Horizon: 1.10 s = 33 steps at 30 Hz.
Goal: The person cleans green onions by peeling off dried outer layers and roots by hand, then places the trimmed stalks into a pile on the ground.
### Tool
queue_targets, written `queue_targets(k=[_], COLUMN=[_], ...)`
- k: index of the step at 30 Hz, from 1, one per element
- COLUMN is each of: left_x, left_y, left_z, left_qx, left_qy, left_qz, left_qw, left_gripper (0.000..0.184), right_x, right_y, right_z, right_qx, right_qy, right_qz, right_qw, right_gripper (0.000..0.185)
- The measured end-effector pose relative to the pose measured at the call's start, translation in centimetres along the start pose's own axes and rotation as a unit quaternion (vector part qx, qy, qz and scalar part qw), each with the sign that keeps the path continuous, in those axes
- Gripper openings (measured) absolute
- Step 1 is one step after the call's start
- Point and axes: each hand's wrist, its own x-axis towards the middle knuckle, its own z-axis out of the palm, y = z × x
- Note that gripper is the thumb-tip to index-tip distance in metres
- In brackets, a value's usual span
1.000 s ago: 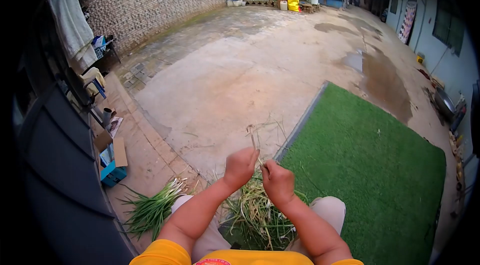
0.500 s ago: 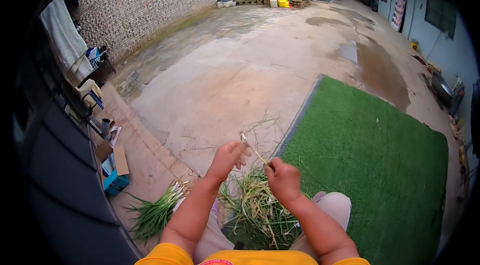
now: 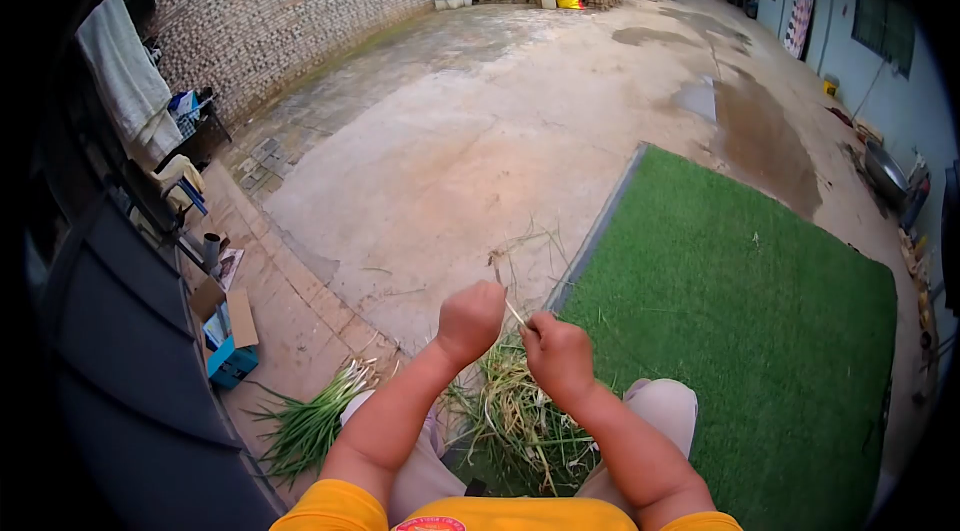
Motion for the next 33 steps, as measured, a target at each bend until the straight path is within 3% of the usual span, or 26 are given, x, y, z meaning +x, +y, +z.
queue_targets(k=[2, 3, 4, 5, 6, 8, 11, 14, 15, 17, 18, 20, 22, 27, 29, 30, 32, 33], left_x=[0.3, 0.4, 0.5, 0.4, 0.4, 0.4, 0.1, 0.1, -0.6, -1.9, -2.0, -1.0, 0.1, -0.2, -0.2, 0.0, 0.2, 0.2], left_y=[0.2, 0.3, -0.1, -1.0, -1.8, -3.2, -5.4, -8.0, -9.1, -11.0, -10.0, -6.1, -2.4, -0.5, -0.5, -0.6, -0.8, -1.2], left_z=[-0.3, -0.4, -0.3, -0.1, -0.1, -0.4, -0.4, -1.8, -1.5, 0.4, 0.1, -0.8, -1.6, -0.7, -0.7, -0.7, -0.7, -0.7], left_qx=[-0.024, -0.048, -0.048, -0.099, -0.148, -0.148, -0.146, -0.183, -0.184, -0.216, -0.193, -0.42, -0.555, -0.537, -0.37, -0.371, -0.146, -0.145], left_qy=[0.022, 0.046, 0.045, 0.041, 0.035, 0.037, 0.048, 0.031, 0.033, 0.056, 0.001, -0.054, -0.125, -0.104, -0.075, -0.072, 0.03, 0.03], left_qz=[-0.012, -0.025, -0.022, -0.116, -0.21, -0.231, -0.26, -0.426, -0.427, -0.305, -0.275, -0.329, -0.404, -0.393, -0.333, -0.333, -0.174, -0.175], left_qw=[0.999, 0.997, 0.998, 0.987, 0.966, 0.961, 0.953, 0.885, 0.885, 0.926, 0.942, 0.844, 0.716, 0.739, 0.864, 0.864, 0.973, 0.973], left_gripper=[0.011, 0.016, 0.016, 0.017, 0.018, 0.022, 0.025, 0.017, 0.017, 0.016, 0.02, 0.023, 0.024, 0.028, 0.027, 0.027, 0.025, 0.025], right_x=[0.2, 0.3, 0.5, 0.7, 0.9, 1.0, 1.0, 0.7, 0.7, 1.0, 1.0, 0.8, 0.7, -0.2, -0.1, -0.1, -0.1, -0.1], right_y=[0.7, 0.8, 0.9, 1.1, 1.1, 0.9, 0.8, 1.5, 1.5, 1.5, 1.5, 1.1, 0.7, -0.3, -0.3, -0.2, 0.0, 0.0], right_z=[0.5, 0.3, 0.1, -0.1, -0.5, -1.5, -1.7, -1.6, -1.7, -2.0, -2.0, -1.6, -1.0, 1.1, 1.3, 1.2, 1.0, 0.9], right_qx=[0.168, 0.169, 0.312, 0.443, 0.445, 0.494, 0.465, 0.491, 0.489, 0.504, 0.502, 0.505, 0.485, 0.41, 0.424, 0.422, 0.474, 0.474], right_qy=[-0.03, -0.027, -0.096, -0.161, -0.158, -0.192, -0.181, -0.162, -0.162, -0.179, -0.179, -0.174, -0.173, -0.165, -0.163, -0.164, -0.173, -0.174], right_qz=[0.079, 0.08, 0.198, 0.307, 0.307, 0.342, 0.334, 0.326, 0.325, 0.34, 0.338, 0.342, 0.331, 0.286, 0.279, 0.278, 0.274, 0.274], right_qw=[0.982, 0.982, 0.924, 0.827, 0.827, 0.776, 0.8, 0.792, 0.793, 0.774, 0.775, 0.773, 0.791, 0.85, 0.846, 0.847, 0.818, 0.818], right_gripper=[0.008, 0.008, 0.008, 0.008, 0.008, 0.008, 0.009, 0.012, 0.012, 0.015, 0.015, 0.013, 0.012, 0.013, 0.013, 0.013, 0.015, 0.015])
